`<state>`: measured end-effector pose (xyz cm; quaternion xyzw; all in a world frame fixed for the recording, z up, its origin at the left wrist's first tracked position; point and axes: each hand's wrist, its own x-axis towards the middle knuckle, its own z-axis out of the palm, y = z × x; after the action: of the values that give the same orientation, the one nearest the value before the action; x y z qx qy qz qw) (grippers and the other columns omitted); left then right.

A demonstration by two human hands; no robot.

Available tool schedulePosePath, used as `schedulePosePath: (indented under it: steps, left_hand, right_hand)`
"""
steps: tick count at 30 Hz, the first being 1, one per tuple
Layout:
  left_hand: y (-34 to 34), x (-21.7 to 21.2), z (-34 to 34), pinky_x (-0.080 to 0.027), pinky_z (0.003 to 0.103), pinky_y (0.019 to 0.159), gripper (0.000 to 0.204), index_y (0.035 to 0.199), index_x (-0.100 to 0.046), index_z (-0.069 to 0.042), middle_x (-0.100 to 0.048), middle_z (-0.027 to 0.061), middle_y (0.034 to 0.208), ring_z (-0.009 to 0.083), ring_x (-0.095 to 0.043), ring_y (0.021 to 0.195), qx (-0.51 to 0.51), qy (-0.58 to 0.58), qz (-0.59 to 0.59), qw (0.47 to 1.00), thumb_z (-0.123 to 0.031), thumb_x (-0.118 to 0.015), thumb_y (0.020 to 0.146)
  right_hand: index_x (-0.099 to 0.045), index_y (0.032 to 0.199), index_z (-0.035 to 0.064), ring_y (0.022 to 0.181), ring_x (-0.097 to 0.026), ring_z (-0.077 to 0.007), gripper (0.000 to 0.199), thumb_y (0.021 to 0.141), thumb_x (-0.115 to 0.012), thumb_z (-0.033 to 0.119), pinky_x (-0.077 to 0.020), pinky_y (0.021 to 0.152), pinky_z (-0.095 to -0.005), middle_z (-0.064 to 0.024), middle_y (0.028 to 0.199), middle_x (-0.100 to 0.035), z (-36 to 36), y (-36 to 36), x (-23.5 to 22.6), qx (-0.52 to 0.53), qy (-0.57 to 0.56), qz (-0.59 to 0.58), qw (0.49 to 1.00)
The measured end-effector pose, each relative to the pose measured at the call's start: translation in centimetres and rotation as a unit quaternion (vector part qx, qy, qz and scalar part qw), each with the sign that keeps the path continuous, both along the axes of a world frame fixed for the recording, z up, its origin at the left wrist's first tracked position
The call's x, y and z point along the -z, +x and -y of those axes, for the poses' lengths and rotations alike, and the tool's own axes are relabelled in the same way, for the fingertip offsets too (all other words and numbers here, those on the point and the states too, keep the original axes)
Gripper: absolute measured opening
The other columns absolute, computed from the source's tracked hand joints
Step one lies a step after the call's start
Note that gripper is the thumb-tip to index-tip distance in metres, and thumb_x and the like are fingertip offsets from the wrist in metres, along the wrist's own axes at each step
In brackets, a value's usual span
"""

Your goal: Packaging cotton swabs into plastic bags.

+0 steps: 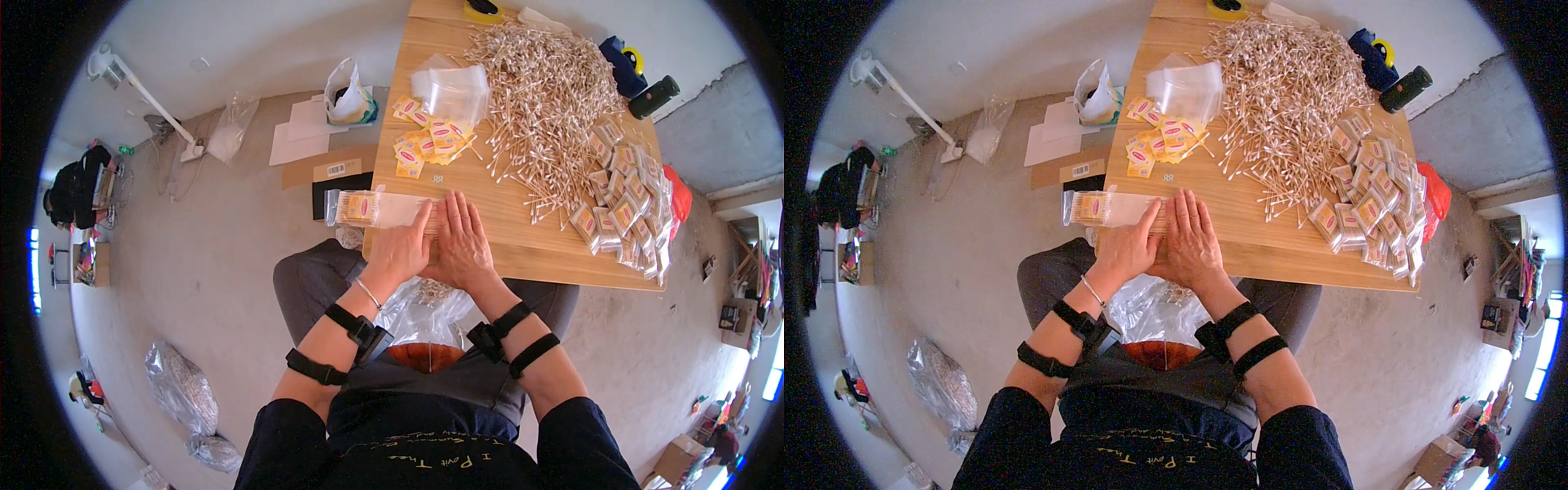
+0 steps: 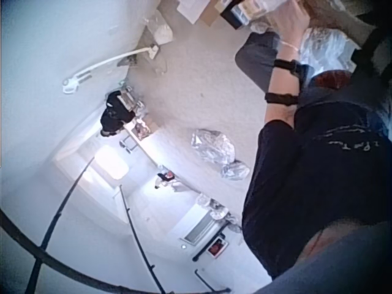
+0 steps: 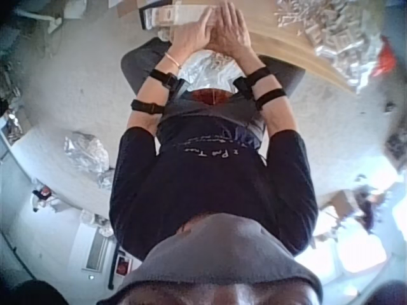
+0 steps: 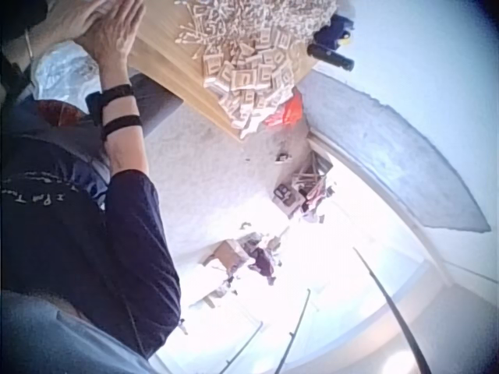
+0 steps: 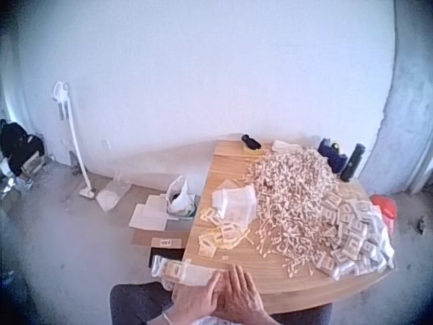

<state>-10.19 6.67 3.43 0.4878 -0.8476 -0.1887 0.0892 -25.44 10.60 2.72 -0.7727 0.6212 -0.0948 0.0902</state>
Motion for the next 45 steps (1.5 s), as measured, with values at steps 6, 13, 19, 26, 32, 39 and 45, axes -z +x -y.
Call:
schedulePosePath:
  steps: [6,13,19,26,32,39,45]
  left_hand:
    - [0.2,0.5,-0.4,-0.051,0.048,0.059,0.053,0.142,-0.04,-0.008,-0.067,0.0197,0.07,0.0363,-0.066,0.063,0.008,-0.013,-0.021,1.0,-0.023,-0.053,0.093]
    - [0.3,0.4,-0.4,-0.051,0.047,0.059,0.049,0.138,-0.042,-0.007,-0.067,0.0193,0.069,0.0365,-0.066,0.063,0.01,-0.049,-0.022,0.999,-0.025,-0.053,0.094]
    - [-0.8,-1.5,0.2,-0.052,0.05,0.063,0.045,0.133,-0.052,-0.015,-0.07,0.0195,0.082,0.0371,-0.068,0.074,-0.032,0.074,0.019,0.997,-0.027,-0.059,0.091]
    - [-0.3,-0.1,3.6,-0.051,0.044,0.069,0.019,0.107,-0.066,-0.01,-0.067,0.0146,0.091,0.0348,-0.065,0.082,-0.049,-0.104,-0.149,0.982,-0.017,-0.063,0.089]
    - [-0.5,1.4,5.4,-0.05,0.041,0.075,0.016,0.103,-0.066,-0.004,-0.066,0.0148,0.096,0.0333,-0.065,0.086,-0.062,-0.075,-0.224,0.97,-0.014,-0.065,0.089]
    - [0.1,2.5,1.8,-0.039,0.035,0.106,0.042,0.135,-0.049,0.001,-0.052,0.017,0.136,0.0254,-0.05,0.127,-0.062,0.036,-0.402,0.913,-0.024,-0.05,0.102]
    - [0.0,3.1,1.4,-0.027,0.036,0.112,0.051,0.141,-0.039,0.002,-0.04,0.0165,0.145,0.0245,-0.036,0.135,-0.047,0.133,-0.481,0.866,-0.031,-0.043,0.103]
  right_hand:
    - [-0.029,0.147,-0.0083,0.149,-0.015,-0.0337,0.12,0.066,-0.068,0.072,-0.0096,0.122,-0.0446,-0.0253,0.155,-0.025,-0.1,0.1,0.2,0.008,0.004,-0.006,1.0]
    - [-0.029,0.146,-0.0084,0.149,-0.016,-0.0342,0.119,0.066,-0.068,0.071,-0.0103,0.122,-0.0446,-0.0259,0.155,-0.024,-0.1,0.4,-0.1,0.006,0.009,0.01,1.0]
    - [-0.028,0.147,-0.0091,0.149,-0.015,-0.0342,0.12,0.068,-0.067,0.073,-0.0107,0.122,-0.0436,-0.0264,0.156,-0.023,-0.6,0.0,1.0,0.025,-0.024,0.027,0.999]
    - [-0.026,0.146,-0.0104,0.149,-0.012,-0.0349,0.126,0.066,-0.062,0.08,-0.0077,0.122,-0.0433,-0.0261,0.156,-0.022,-0.6,0.4,-0.2,0.013,0.007,0.002,1.0]
    - [-0.027,0.146,-0.0104,0.149,-0.014,-0.0353,0.125,0.066,-0.064,0.078,-0.0093,0.122,-0.044,-0.026,0.156,-0.023,-0.7,1.0,-0.4,0.023,0.015,0.0,1.0]
    - [-0.026,0.144,-0.0136,0.147,-0.017,-0.0397,0.117,0.072,-0.064,0.071,-0.011,0.121,-0.0451,-0.0302,0.154,-0.023,-0.8,0.9,0.5,0.048,-0.013,0.05,0.997]
    - [-0.026,0.143,-0.0148,0.147,-0.017,-0.0425,0.114,0.073,-0.063,0.067,-0.0119,0.121,-0.0461,-0.0321,0.153,-0.022,-0.9,1.4,0.4,0.063,-0.021,0.066,0.996]
